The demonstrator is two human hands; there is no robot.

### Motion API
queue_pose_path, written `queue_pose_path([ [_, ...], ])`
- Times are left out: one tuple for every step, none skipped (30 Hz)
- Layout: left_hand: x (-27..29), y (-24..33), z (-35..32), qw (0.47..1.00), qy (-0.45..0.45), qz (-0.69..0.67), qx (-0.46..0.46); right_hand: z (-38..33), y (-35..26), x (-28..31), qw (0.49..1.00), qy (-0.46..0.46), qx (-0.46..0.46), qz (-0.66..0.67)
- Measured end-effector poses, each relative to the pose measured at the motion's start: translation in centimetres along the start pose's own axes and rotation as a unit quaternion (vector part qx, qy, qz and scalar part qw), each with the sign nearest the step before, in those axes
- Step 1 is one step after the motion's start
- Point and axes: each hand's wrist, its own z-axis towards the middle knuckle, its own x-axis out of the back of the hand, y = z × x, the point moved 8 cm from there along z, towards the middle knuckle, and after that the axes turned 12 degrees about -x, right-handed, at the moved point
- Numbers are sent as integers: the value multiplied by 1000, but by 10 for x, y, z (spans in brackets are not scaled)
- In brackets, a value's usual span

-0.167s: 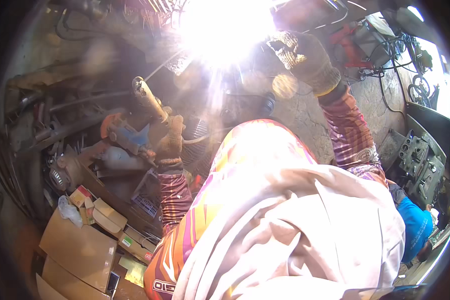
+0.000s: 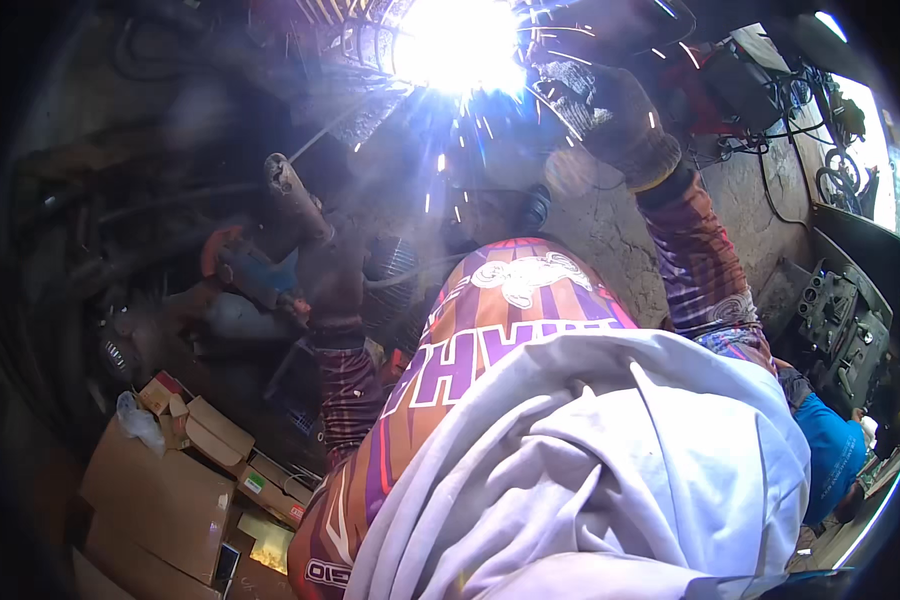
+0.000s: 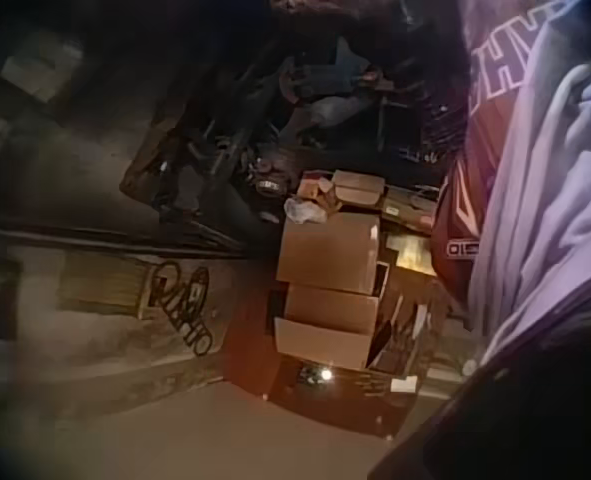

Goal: The person welds a spherical wire structure using a welding torch, joining metal rods at their intersections while another person assists by holding the structure.

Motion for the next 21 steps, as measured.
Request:
queue_pose_path([
  [1, -3, -2, 999, -23, 14, 23, 3, -7, 4, 997, 2, -1, 73],
  [2, -6, -4, 997, -48, 28, 45, 4, -7, 4, 999, -14, -22, 37],
  [2, -1, -3, 998, -45, 23, 20, 6, -6, 4, 999, -31, -41, 0],
  [1, 4, -3, 999, -43, 18, -5, 7, -6, 3, 996, -49, -59, -39],
  [0, 8, -2, 999, -41, 14, -29, 4, -2, 0, 994, -37, -41, -92],
  [-1, 7, -2, 998, -42, 13, -41, 1, 3, 0, 997, -29, -24, -70],
  [0, 8, 0, 998, -40, 17, -48, 0, 10, 0, 999, -21, -7, -46],
  [-1, 7, 2, 998, -41, 22, -50, -2, 14, 2, 1000, -13, 11, -21],
  [0, 5, 1, 998, -37, 28, -50, -1, 3, 1, 996, -27, 8, -87],
  [2, 2, 0, 998, -33, 31, -49, 2, -4, 1, 993, -32, 9, -111],
  [3, 0, 0, 998, -30, 34, -47, 4, -7, -1, 993, -38, 6, -115],
  [3, -1, -1, 998, -28, 35, -47, 6, -9, 1, 994, -38, 0, -102],
  [4, -3, -1, 998, -26, 36, -45, 6, -10, 2, 996, -38, -6, -86],
  [4, -2, -2, 998, -24, 36, -46, 7, -11, 1, 996, -42, -12, -72],
  [5, -1, -2, 998, -21, 38, -49, 7, -11, 1, 996, -46, -25, -69],
  [6, -2, -2, 998, -21, 39, -50, 7, -10, 1, 995, -58, -43, -67],
  [6, -3, -2, 998, -20, 42, -53, 9, -7, -1, 993, -72, -66, -69],
  [7, -4, -3, 997, -20, 42, -54, 9, -6, -3, 990, -85, -79, -78],
  [7, -5, -5, 997, -20, 44, -58, 9, -12, -3, 991, -72, -53, -98],
  [7, -6, -7, 997, -20, 46, -59, 8, -19, -1, 992, -46, -1, -116],
  [9, -4, -7, 996, -20, 51, -64, 6, -28, 2, 990, -20, 51, -132],
])
